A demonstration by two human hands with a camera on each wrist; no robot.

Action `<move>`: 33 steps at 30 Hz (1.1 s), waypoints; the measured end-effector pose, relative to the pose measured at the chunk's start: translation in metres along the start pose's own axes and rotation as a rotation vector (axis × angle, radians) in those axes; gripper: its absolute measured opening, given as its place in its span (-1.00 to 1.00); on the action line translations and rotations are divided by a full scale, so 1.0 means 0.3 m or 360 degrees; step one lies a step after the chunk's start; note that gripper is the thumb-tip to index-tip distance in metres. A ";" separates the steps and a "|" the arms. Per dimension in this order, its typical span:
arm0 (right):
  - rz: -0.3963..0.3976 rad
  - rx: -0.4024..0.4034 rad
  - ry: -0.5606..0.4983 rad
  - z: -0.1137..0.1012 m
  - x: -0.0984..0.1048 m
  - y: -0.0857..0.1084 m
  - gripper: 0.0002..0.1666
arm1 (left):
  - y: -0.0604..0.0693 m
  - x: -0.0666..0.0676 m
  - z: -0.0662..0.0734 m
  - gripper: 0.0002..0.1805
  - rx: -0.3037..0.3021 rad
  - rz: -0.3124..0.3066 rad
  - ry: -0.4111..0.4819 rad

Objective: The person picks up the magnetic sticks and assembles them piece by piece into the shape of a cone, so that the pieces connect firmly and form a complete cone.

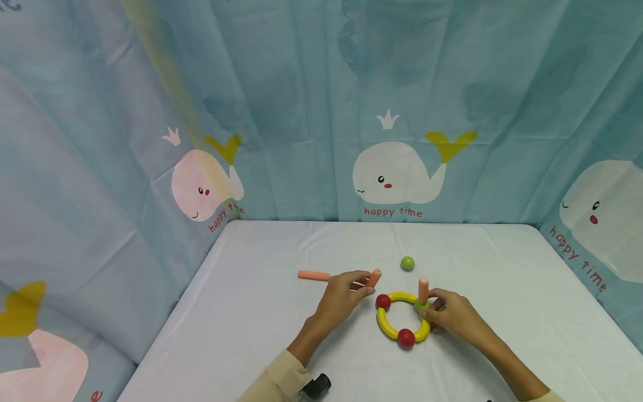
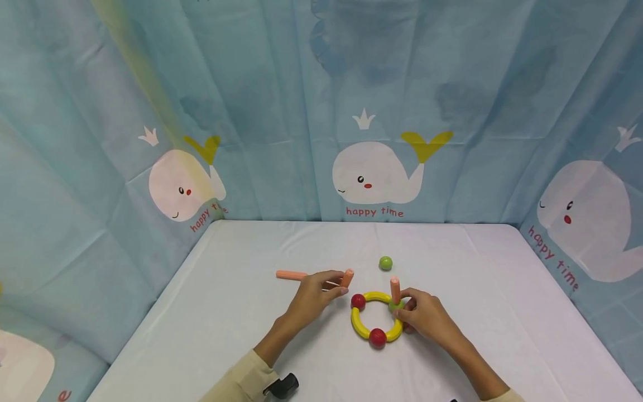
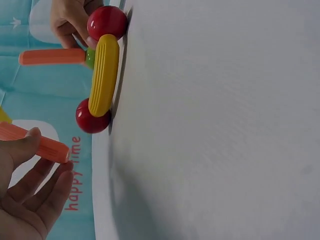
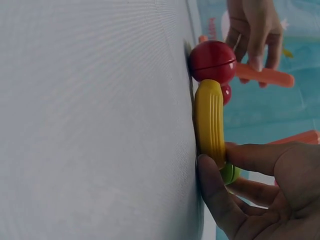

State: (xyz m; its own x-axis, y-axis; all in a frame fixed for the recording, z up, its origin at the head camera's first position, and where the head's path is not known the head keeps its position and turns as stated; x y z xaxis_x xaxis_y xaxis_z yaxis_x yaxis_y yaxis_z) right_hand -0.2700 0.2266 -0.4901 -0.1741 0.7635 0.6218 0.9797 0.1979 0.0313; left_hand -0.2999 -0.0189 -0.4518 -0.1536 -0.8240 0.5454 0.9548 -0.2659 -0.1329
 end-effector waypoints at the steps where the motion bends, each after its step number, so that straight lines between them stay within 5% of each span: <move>1: 0.0000 0.0002 0.0000 0.000 -0.001 -0.001 -0.46 | -0.003 -0.008 0.004 -0.58 0.0003 -0.0004 0.0008; 17: 0.0010 -0.0013 -0.0001 -0.006 -0.002 -0.003 -0.45 | -0.016 -0.089 0.058 -0.56 -0.0035 -0.0072 0.0001; 33: 0.0000 -0.0013 -0.0022 0.007 0.000 -0.001 -0.45 | 0.002 -0.111 0.046 -0.58 0.0037 -0.0113 -0.0071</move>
State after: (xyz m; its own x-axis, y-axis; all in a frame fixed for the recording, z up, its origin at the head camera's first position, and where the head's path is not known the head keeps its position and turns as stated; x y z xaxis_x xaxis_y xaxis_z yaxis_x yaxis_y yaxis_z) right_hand -0.2705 0.2277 -0.4917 -0.1755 0.7720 0.6109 0.9805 0.1930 0.0377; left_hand -0.2906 0.0153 -0.4588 -0.2104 -0.7802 0.5890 0.9476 -0.3109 -0.0733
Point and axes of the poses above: each hand's wrist, its own y-axis away from the middle knuckle, its own x-axis out of the back of the hand, z = x × y, the point moved 9 cm from there along -y, towards the middle knuckle, and after that the axes turned 8 degrees about x, right-handed, at the moved point
